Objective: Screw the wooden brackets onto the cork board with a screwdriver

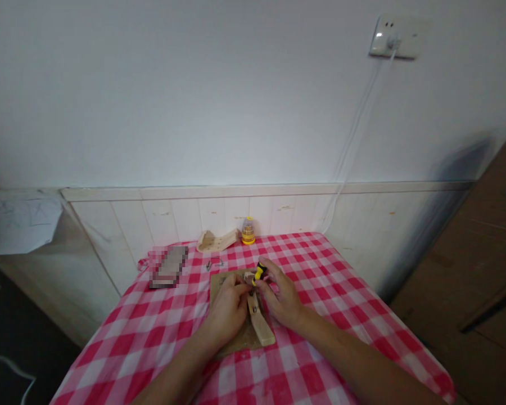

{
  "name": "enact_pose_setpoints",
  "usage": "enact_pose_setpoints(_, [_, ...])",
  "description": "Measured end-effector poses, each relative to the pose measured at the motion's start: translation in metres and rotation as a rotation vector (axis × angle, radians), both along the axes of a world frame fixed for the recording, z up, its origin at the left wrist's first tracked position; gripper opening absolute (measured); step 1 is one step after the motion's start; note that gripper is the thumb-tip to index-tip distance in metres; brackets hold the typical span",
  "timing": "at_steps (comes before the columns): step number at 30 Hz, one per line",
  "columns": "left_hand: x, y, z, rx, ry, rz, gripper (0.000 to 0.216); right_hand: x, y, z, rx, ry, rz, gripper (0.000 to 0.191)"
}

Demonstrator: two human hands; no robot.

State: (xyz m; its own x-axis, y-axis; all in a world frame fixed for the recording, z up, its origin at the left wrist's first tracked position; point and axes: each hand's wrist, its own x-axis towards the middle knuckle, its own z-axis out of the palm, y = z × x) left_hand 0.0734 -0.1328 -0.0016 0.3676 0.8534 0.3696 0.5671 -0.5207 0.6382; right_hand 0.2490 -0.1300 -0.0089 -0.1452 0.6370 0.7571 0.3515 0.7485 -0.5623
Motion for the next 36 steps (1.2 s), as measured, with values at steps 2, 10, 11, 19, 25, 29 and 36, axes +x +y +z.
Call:
enact_pose_setpoints(2, [0.0003,-0.0010,-0.0006,0.015,-0.001,0.005,0.033,0.0004,0.0010,-0.0012,-0.013,-0.009,-0.008,0.047])
enact_pose_setpoints(10, [0.0012,-0.0024,0.0017,0.004,0.019,0.015,0.033,0.0006,0.0008,-0.0033,-0.034,0.001,0.011,0.048])
enact_pose_setpoints(11, [0.0011,-0.0024,0.0020,0.004,0.022,0.019,0.032,0.0007,0.0007,-0.0036,-0.039,0.003,0.016,0.048])
enact_pose_setpoints(19, [0.0006,-0.0006,0.0012,-0.005,0.038,0.020,0.032,0.0011,0.0026,-0.0058,-0.033,0.010,0.031,0.049])
enact_pose_setpoints(25, [0.0015,-0.0018,0.0024,-0.017,0.009,0.018,0.029,0.0012,0.0030,-0.0019,-0.053,-0.037,0.063,0.051])
enact_pose_setpoints(29, [0.0013,-0.0021,0.0019,-0.019,-0.001,0.017,0.029,0.0022,0.0025,0.0002,-0.081,-0.073,0.116,0.053])
enact_pose_setpoints(36, [0.0028,-0.0024,0.0006,0.000,0.013,0.040,0.030,0.0004,0.0012,0.0029,-0.124,-0.028,0.117,0.055])
